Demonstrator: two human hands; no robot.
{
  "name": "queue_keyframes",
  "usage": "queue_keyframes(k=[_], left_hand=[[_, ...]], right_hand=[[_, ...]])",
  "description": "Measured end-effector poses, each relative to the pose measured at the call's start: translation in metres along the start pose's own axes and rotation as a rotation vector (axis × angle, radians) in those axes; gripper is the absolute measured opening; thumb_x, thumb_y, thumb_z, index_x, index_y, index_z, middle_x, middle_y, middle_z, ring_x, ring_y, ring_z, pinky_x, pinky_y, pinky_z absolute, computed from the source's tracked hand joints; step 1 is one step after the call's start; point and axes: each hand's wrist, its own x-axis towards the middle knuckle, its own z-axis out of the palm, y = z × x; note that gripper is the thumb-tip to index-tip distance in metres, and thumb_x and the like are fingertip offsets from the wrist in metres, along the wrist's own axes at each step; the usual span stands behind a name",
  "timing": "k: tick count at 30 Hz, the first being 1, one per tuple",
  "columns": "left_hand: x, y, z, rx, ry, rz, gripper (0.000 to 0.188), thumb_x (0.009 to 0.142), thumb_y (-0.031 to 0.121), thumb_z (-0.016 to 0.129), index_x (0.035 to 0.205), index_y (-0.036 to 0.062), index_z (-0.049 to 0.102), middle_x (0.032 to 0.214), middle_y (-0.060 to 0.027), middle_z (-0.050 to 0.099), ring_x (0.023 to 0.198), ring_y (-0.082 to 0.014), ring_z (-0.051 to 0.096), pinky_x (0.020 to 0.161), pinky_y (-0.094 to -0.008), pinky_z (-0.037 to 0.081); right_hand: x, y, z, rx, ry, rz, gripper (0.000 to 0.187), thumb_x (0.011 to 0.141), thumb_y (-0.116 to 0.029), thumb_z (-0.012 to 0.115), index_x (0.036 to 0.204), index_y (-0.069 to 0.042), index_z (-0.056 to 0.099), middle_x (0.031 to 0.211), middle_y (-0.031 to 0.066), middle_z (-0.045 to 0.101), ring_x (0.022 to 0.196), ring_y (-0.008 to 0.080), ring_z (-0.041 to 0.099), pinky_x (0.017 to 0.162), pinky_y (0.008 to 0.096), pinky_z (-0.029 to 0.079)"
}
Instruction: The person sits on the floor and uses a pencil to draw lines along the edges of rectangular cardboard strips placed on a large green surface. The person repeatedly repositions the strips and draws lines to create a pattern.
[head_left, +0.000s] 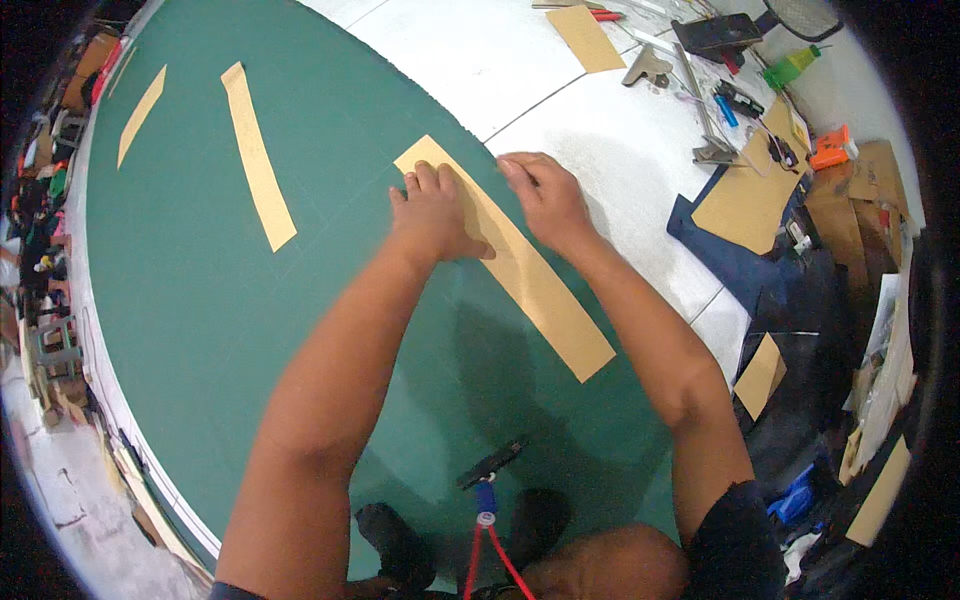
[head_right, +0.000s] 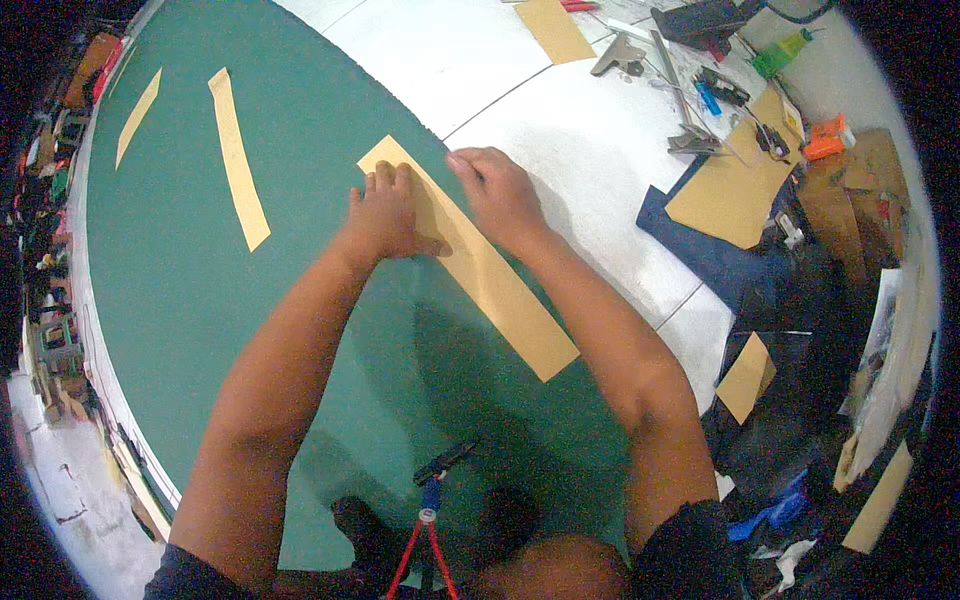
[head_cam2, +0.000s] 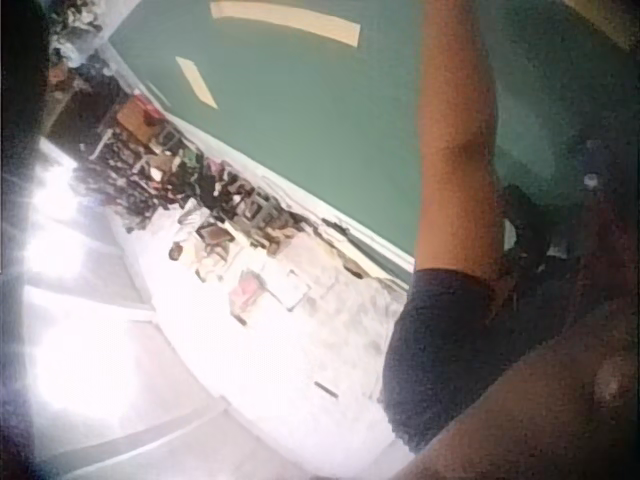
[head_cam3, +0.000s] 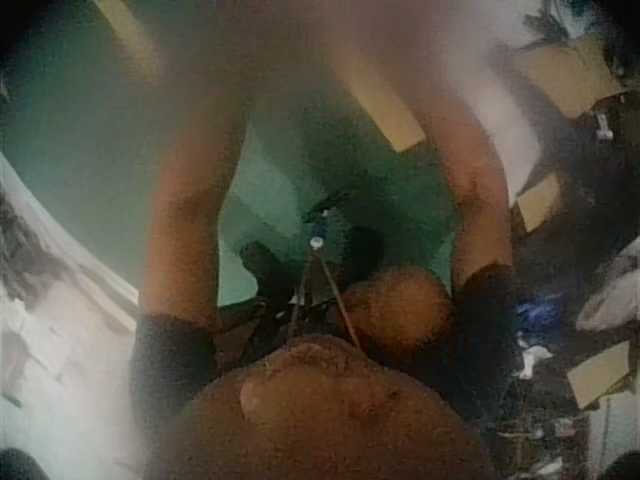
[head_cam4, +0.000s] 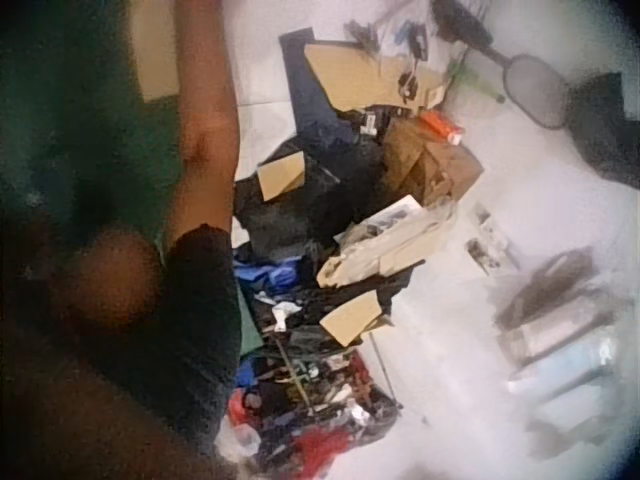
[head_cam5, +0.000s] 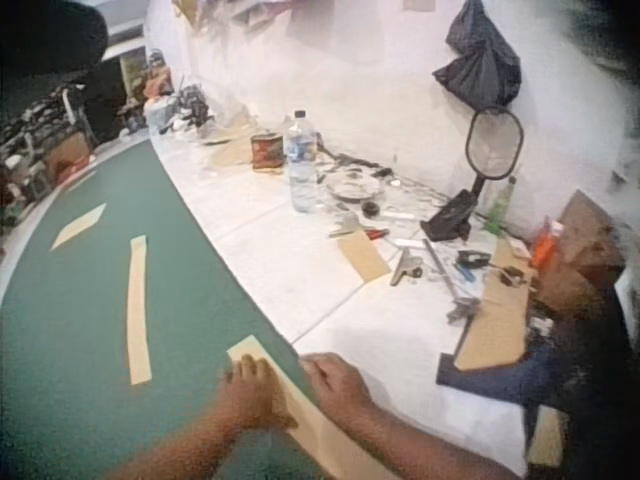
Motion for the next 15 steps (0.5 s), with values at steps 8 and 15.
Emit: queue_keyframes(k=[8, 15], left_hand=[[-0.003, 0.002, -0.006, 0.009, -0.014, 0.006, 0.141, 0.058, 0.062, 0.092, 0.158, -0.0067, 0.02, 0.16, -0.0362, 0.023, 0.149, -0.0504, 0.029, 0.12, -0.062, 0.027], [-0.004, 0.003, -0.009, 0.008, -0.024, 0.008, 0.138, 0.06, 0.061, 0.091, 0.157, -0.0071, 0.02, 0.161, -0.0358, 0.022, 0.15, -0.0507, 0.026, 0.121, -0.0587, 0.027]], right_hand=[[0.082, 0.0, 0.059, -0.06, -0.11, -0.085, 0.025, 0.101, -0.021, 0.059, 0.115, -0.005, 0.072, 0.114, 0.0165, 0.073, 0.103, 0.032, 0.07, 0.092, 0.0413, 0.055], [0.093, -0.004, 0.065, -0.131, -0.206, -0.09, 0.028, 0.102, -0.025, 0.055, 0.115, -0.006, 0.071, 0.115, 0.0149, 0.072, 0.107, 0.0344, 0.068, 0.094, 0.0439, 0.054]])
